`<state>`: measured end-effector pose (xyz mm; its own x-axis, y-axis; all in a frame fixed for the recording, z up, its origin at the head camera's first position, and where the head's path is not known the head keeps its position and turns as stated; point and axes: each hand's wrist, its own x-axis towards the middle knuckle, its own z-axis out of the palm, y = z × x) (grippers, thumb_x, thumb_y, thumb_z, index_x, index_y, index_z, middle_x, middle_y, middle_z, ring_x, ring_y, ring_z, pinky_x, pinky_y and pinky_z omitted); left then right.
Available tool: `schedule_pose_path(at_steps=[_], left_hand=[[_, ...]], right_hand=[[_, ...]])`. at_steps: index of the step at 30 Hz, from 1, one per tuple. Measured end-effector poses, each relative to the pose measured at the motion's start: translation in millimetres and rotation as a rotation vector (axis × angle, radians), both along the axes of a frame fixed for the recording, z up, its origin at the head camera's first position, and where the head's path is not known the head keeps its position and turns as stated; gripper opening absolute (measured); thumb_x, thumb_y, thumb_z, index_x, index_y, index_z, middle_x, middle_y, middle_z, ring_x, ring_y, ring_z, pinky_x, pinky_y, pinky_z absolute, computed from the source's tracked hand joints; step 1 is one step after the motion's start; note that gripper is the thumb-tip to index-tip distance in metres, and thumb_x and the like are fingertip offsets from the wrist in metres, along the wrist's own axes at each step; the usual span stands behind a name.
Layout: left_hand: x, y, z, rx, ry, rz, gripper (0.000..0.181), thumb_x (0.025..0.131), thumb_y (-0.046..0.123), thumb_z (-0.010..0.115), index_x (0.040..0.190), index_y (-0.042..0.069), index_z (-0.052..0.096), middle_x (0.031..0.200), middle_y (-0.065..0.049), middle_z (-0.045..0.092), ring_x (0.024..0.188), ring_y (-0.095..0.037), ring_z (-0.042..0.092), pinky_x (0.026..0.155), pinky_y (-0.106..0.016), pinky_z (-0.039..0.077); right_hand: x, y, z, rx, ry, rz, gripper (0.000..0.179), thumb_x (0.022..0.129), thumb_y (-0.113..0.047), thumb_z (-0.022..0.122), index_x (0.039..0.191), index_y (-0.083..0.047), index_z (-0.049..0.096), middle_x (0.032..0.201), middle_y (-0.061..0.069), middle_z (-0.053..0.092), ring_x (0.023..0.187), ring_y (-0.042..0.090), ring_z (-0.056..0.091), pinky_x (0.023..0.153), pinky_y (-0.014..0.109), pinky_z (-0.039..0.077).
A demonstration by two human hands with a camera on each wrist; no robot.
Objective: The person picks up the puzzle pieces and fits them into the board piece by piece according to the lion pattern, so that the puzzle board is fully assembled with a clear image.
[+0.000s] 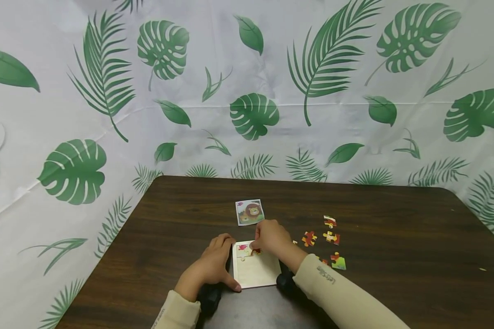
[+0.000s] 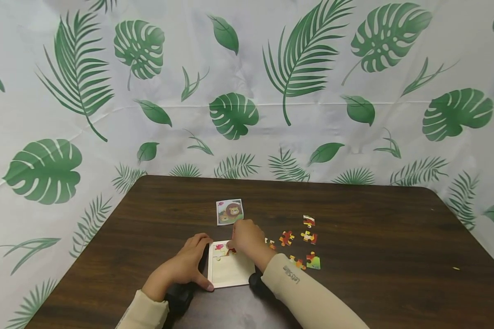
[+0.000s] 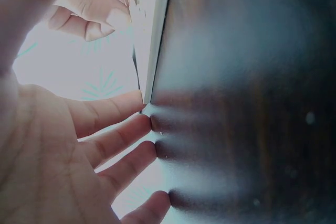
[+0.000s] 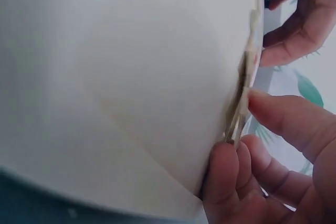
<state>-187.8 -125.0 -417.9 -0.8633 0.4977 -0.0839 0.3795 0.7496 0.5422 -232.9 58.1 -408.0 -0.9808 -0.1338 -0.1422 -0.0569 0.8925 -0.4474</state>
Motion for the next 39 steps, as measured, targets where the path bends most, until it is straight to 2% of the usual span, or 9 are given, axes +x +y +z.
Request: schedule_pose_path(at_steps=[12, 18, 23, 27, 39], left_hand=[[0.7, 0.2, -0.9, 0.003, 0.001, 0.002, 0.105, 0.050, 0.043, 0.089, 0.130, -0.004, 0.039, 0.130, -0.017, 0.034, 0.123, -0.036, 0.029, 0.098, -0.054, 0.027], [2.2, -0.6, -0.7, 0.008, 0.002, 0.007, 0.104, 0.050, 0.042, 0.089, 0.129, -0.004, 0.040, 0.131, -0.018, 0.033, 0.123, -0.037, 0.028, 0.098, -0.054, 0.027], [3.0, -0.8, -2.1, 0.012, 0.018, 0.000, 0.102, 0.049, 0.042, 0.090, 0.127, -0.003, 0.041, 0.129, -0.018, 0.034, 0.122, -0.038, 0.029, 0.096, -0.056, 0.028], [2.8, -0.2, -2.7, 0.009, 0.026, -0.007, 0.102, 0.050, 0.042, 0.089, 0.128, -0.002, 0.040, 0.129, -0.018, 0.034, 0.122, -0.038, 0.029, 0.096, -0.056, 0.028], [2.5, 0.0, -1.7, -0.010, 0.023, -0.004, 0.104, 0.051, 0.043, 0.089, 0.131, -0.003, 0.039, 0.132, -0.019, 0.033, 0.124, -0.037, 0.028, 0.097, -0.054, 0.028]], right_hand=[[2.3, -2.6, -1.3, 0.086, 0.025, 0.041, 0.031, 0.070, -0.033, 0.079, 0.060, -0.018, 0.054, 0.060, -0.003, 0.051, 0.054, 0.017, 0.048, 0.046, 0.034, 0.037], [4.8, -4.1, -4.5, 0.085, 0.086, 0.100, 0.031, 0.073, -0.030, 0.077, 0.059, -0.017, 0.053, 0.058, -0.004, 0.050, 0.051, 0.015, 0.047, 0.045, 0.031, 0.036], [5.6, -3.5, -9.3, 0.012, 0.148, 0.148, 0.030, 0.074, -0.023, 0.077, 0.058, -0.014, 0.052, 0.055, -0.004, 0.048, 0.048, 0.013, 0.046, 0.044, 0.027, 0.035], [6.1, -0.1, -7.6, -0.077, 0.155, 0.160, 0.029, 0.074, -0.014, 0.075, 0.059, -0.012, 0.051, 0.055, -0.002, 0.048, 0.049, 0.012, 0.045, 0.043, 0.025, 0.034], [2.0, 10.6, -4.1, -0.210, 0.052, 0.166, 0.019, 0.076, -0.003, 0.067, 0.063, -0.009, 0.054, 0.055, 0.001, 0.051, 0.049, 0.012, 0.049, 0.042, 0.022, 0.038]])
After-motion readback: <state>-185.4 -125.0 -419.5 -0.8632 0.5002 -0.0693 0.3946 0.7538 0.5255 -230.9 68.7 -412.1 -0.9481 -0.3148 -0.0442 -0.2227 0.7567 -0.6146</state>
